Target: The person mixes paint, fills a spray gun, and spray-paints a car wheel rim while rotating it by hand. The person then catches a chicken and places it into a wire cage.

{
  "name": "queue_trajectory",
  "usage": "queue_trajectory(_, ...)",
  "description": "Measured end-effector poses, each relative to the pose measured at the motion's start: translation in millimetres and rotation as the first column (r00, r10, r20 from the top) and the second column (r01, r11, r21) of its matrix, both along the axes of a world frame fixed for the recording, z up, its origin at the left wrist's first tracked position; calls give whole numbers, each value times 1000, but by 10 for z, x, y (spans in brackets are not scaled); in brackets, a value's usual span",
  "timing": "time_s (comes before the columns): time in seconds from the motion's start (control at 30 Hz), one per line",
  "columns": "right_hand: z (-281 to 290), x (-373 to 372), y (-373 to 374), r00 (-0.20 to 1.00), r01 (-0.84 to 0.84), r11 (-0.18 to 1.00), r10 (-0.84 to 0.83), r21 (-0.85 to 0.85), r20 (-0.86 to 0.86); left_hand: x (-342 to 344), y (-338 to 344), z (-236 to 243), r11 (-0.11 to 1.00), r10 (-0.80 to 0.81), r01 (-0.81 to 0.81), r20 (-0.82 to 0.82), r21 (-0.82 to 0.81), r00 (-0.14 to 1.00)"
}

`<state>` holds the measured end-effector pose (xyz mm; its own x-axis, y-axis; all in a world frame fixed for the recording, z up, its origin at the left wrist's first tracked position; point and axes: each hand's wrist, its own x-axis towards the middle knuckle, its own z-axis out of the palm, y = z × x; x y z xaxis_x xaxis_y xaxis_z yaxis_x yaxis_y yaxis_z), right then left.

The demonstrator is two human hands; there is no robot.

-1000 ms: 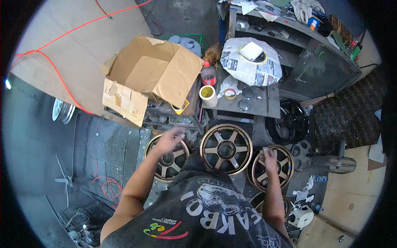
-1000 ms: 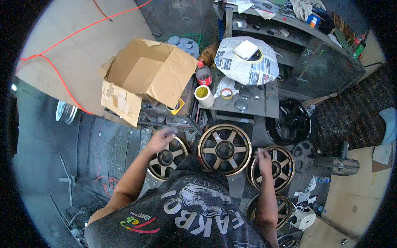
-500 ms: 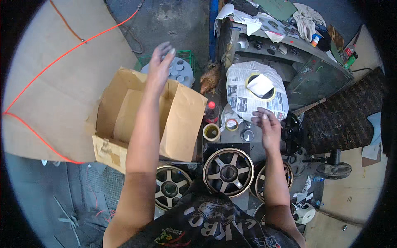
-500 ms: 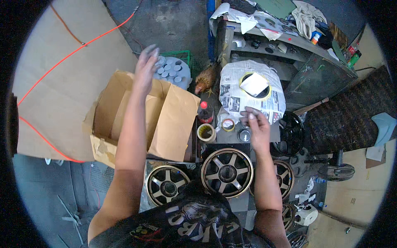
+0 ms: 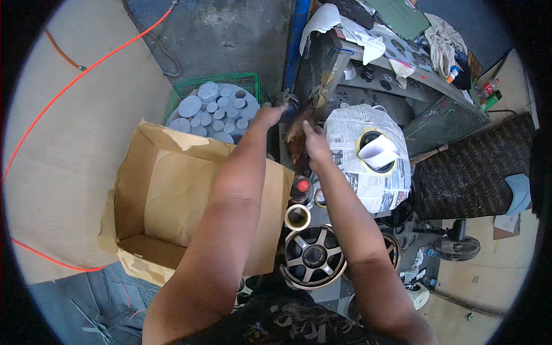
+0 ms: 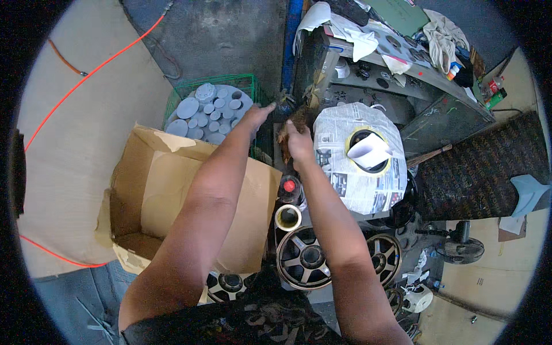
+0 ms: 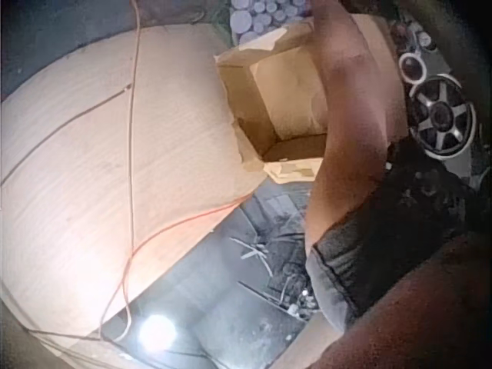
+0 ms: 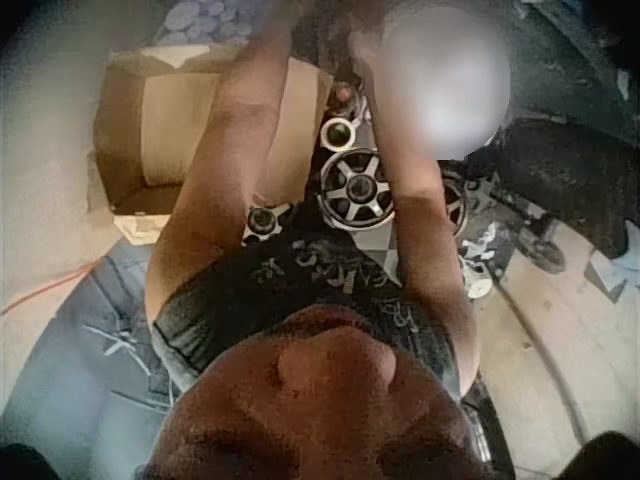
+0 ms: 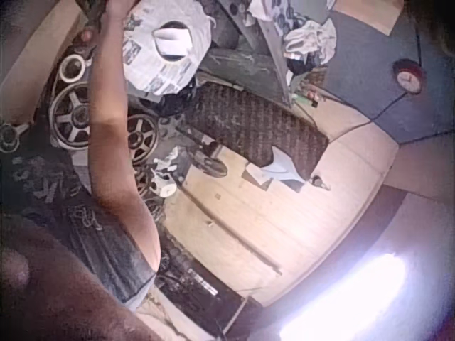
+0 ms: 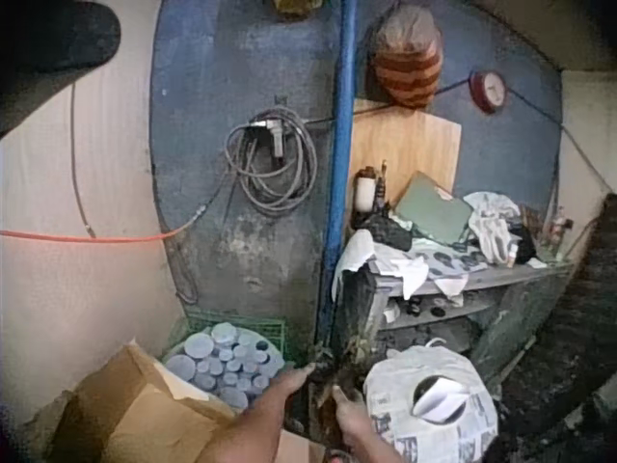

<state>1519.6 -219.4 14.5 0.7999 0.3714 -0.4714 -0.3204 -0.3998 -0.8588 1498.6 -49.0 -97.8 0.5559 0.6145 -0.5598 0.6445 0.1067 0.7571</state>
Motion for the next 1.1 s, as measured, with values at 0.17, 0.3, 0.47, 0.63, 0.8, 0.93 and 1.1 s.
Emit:
queue_trajectory(0.17, -1134, 413, 86, 986, -7, 754, 116, -657, 123, 514, -562, -462, 951, -287, 268, -120, -153, 950)
queue_trajectory(0.3, -1654, 519, -36, 961, -130, 635, 270, -762, 61, 594, -1044, -700, 930, -272, 249, -48, -271, 961)
queue_trajectory(0.47, -2191, 790, -577, 935, -149, 619, 341, -771, 93, 708, -1416, -890, 898, -378, 359, -28, -256, 925)
queue_trajectory(0.63, -1862, 453, -136, 867, -271, 649, 486, -711, 112, 490, -1255, -1631, 829, 130, -123, -25, -546, 991)
queue_trajectory(0.8, -1622, 498, -524, 964, -22, 739, 194, -674, 181, 712, -1616, -1333, 599, 211, -176, -58, -781, 976)
queue_trajectory(0.93, -1506, 372, -134, 964, -179, 754, 263, -632, 42, 455, -1223, -1734, 794, 345, -340, -86, -505, 934)
queue_trajectory(1.1, -1819, 482, -337, 978, -52, 836, 152, -546, 140, 465, -1248, -1150, 749, 379, -307, -2, -587, 926)
